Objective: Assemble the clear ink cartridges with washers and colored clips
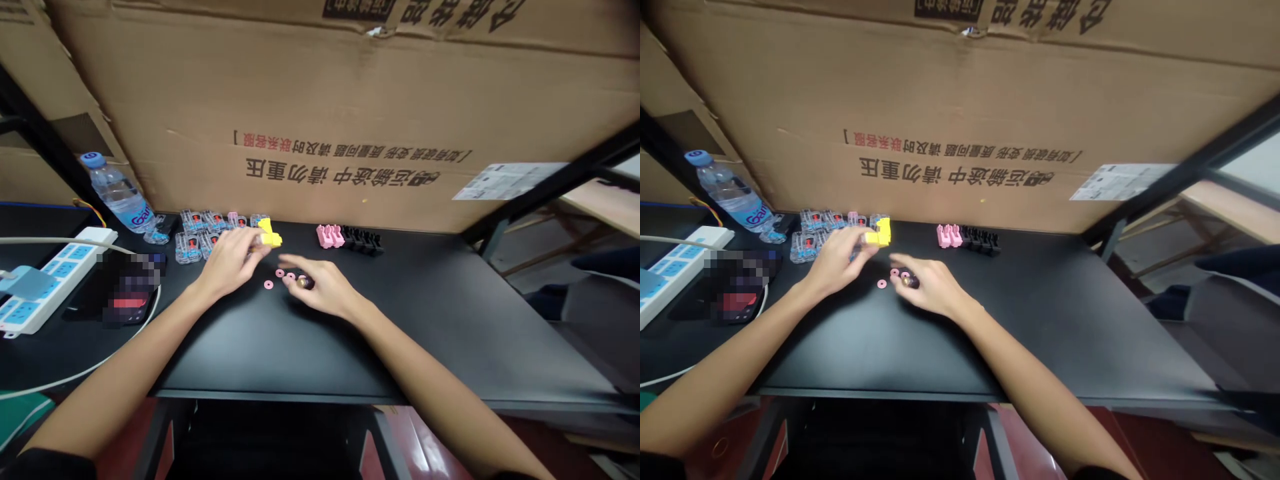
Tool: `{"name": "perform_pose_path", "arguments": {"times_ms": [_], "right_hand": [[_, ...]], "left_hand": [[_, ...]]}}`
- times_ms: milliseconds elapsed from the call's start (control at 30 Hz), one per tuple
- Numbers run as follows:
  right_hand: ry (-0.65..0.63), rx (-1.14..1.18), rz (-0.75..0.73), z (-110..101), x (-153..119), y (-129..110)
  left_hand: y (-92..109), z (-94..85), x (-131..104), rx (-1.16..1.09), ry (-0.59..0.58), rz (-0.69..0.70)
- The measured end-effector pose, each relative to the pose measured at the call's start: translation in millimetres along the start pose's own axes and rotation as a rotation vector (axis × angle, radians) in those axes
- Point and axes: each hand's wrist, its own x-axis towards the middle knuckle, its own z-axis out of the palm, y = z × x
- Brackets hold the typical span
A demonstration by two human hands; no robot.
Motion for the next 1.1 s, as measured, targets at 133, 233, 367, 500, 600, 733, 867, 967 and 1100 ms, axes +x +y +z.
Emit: {"name": "perform_pose_path", "arguments": {"times_ms": [133, 233, 367, 500, 600, 733, 867, 967, 1100], "right_hand": [[-0.193, -0.131, -0.086, 3.0, -4.3, -7.8], [-0.240, -0.215, -0.064, 1.9, -2.6, -11.5], [-0.204, -0.274, 0.005, -6.4, 0.7, -2.5], [-0.071, -0.200, -0.002, -16.4, 3.4, 13.1], [0.044, -0.162, -0.021, -26.3, 4.2, 22.2], [-0.083, -0.141, -0.014, -40.3, 2.9, 28.3], [-0.176, -0.073, 0.017, -40.5, 1.9, 26.8], [-0.103, 0.003, -0.038, -29.9, 1.9, 18.7], [-0.006, 0.005, -0.017, -16.0, 1.7, 7.2]], "left_hand": [[-9.3, 0.1, 1.2, -0.064, 0.094, -0.173], [-9.8, 1.9, 1.1, -0.072, 0.085, -0.194], [-7.4, 3.9, -0.1, -0.077, 0.062, -0.183], [-3.8, 3.4, -1.9, -0.159, 0.014, -0.190], [1.9, 1.9, -3.3, -0.206, -0.085, -0.178], [7.9, 0.6, -4.2, -0.163, -0.138, -0.177], [6.4, 0.0, -3.4, -0.206, -0.162, -0.176], [4.9, 0.4, -3.5, -0.261, -0.202, -0.158], [7.6, 2.1, -4.8, -0.315, -0.252, -0.102]]}}
